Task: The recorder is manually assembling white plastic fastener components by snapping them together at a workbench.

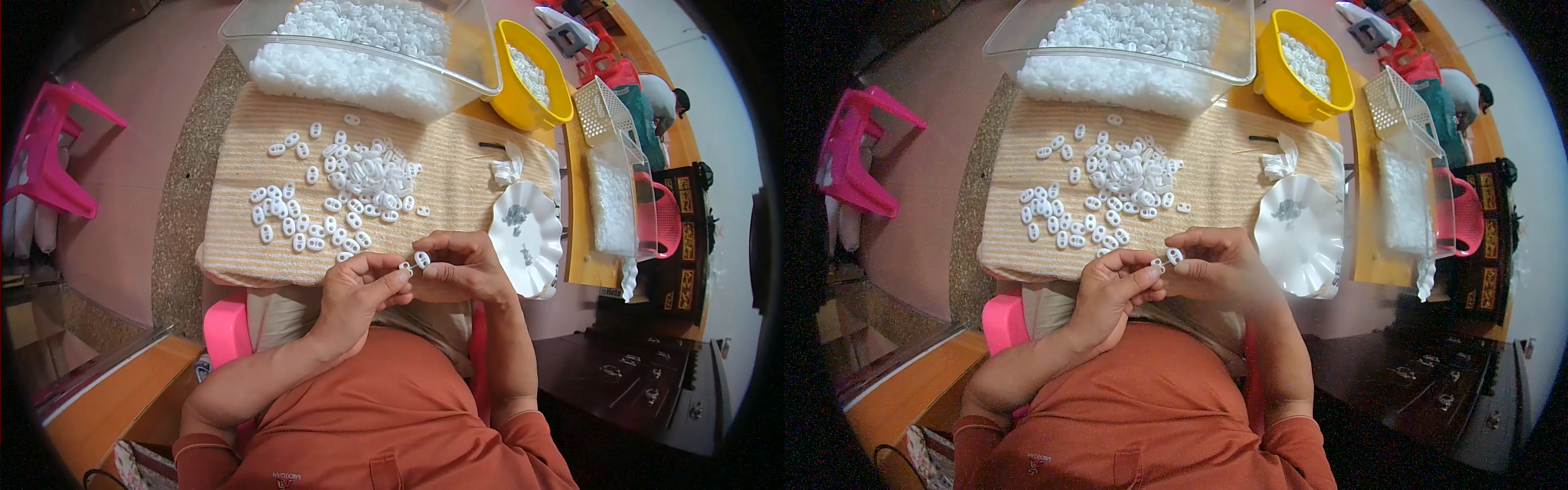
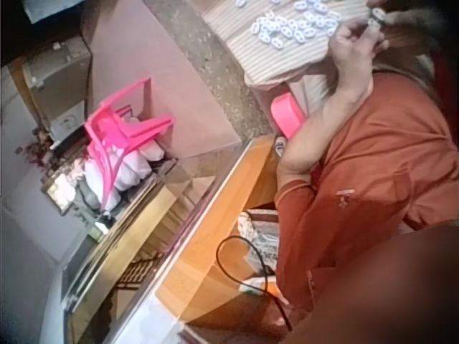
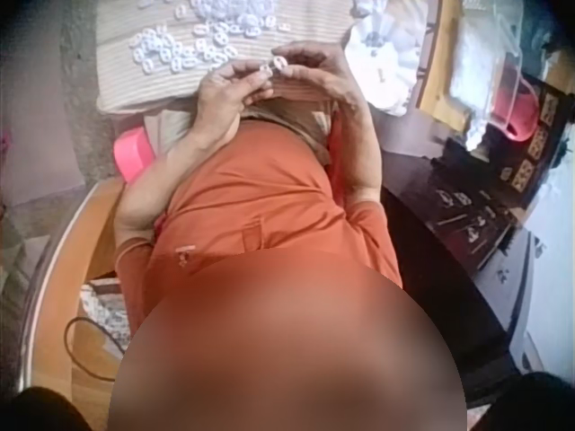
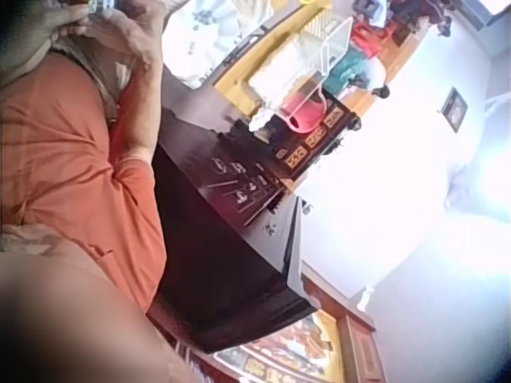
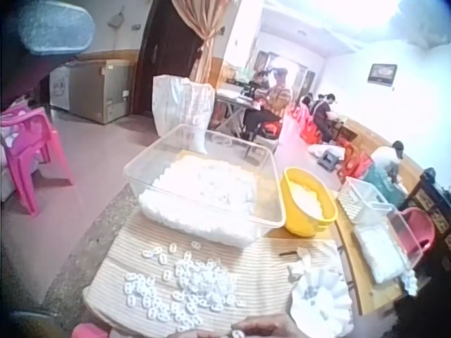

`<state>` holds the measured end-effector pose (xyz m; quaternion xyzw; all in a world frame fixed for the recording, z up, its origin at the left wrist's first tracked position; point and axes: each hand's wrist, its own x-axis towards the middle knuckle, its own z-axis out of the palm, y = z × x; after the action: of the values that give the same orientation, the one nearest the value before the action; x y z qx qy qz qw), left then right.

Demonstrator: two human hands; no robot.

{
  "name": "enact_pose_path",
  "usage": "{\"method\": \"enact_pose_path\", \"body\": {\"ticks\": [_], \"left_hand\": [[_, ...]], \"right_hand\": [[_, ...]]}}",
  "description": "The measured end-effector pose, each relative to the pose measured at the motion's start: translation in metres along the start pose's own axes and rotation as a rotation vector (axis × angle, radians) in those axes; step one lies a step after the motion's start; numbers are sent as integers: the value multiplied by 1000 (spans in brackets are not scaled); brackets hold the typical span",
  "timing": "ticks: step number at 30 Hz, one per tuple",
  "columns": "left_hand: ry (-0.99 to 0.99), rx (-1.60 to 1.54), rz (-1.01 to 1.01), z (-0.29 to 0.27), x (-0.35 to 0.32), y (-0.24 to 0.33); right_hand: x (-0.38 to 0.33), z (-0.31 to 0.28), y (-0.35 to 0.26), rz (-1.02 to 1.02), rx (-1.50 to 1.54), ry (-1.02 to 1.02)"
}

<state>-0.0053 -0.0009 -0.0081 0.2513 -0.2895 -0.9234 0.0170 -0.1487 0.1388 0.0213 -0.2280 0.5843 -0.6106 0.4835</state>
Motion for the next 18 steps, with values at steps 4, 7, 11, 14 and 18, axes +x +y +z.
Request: {"method": "enact_pose_path", "body": {"ticks": [4,7,11,14,18], "left_hand": [[8,4,-12,-1,1,0],[9,23,-7,-1,1,0],[14,13,-19,-1,1,0],[11,13,-14,-1,2,0],[11,14,-18,-1,2,1]], "right_hand": [[1,-1,2,4,33,-4],[1,-1,1,18,17,7],[1,-3,3,14,33,-2],[2,-2,2,24,32,5],[2,-5,5,25,-17,3]]}}
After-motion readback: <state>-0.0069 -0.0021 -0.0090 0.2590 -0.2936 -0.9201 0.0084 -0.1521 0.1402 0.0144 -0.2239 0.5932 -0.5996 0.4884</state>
